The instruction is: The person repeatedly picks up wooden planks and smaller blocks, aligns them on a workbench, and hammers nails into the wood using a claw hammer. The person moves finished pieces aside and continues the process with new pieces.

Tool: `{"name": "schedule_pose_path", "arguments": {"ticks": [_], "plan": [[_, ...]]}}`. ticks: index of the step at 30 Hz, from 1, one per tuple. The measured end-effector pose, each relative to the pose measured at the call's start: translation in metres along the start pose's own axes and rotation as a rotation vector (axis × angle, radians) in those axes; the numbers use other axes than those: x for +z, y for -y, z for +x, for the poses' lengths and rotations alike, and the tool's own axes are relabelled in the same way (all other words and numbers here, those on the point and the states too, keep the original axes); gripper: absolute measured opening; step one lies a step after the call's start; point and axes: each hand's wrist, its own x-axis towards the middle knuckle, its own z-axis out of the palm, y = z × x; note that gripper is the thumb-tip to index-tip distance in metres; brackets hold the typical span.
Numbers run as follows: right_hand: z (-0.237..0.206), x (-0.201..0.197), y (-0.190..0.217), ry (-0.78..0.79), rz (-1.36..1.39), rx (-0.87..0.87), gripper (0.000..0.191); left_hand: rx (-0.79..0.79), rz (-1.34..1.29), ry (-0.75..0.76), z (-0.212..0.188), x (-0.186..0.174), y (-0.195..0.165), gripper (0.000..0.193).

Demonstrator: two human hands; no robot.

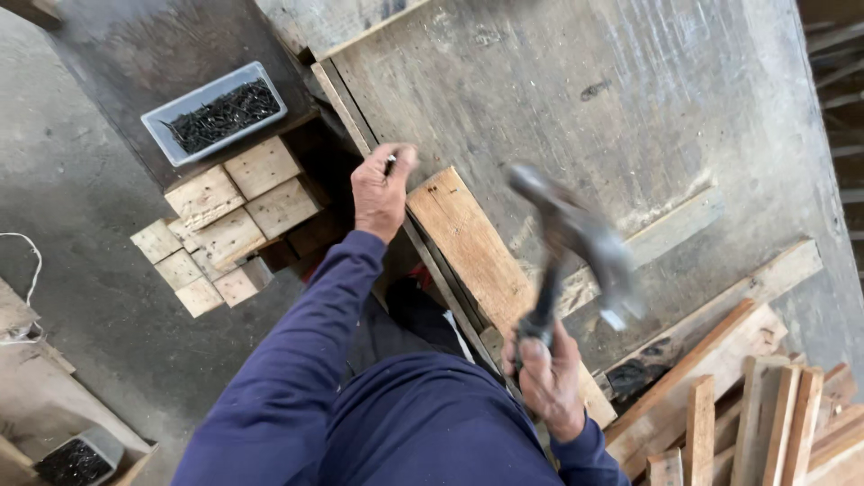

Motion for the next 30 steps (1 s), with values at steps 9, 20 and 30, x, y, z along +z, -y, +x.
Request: {"name": "schedule_pose_path", "arguments": {"ticks": [9, 20, 30], "plan": [[0.047, -0.022, -0.012, 0.007, -0.532, 0.314, 0.039, -0.556, 0.794, -0.070, 0.027, 0.042, 0.024, 0.031], [0.084, -0.066, 0.039, 0.399, -0.353, -0.577, 0.042, -0.592, 0.744, -0.096, 0.032, 0.039, 0.019, 0.030], [0.097, -0.073, 0.074, 0.351, 0.014, -0.689, 0.047, -0.631, 0.641, -0.140, 0.034, 0.036, 0.007, 0.033]]}}
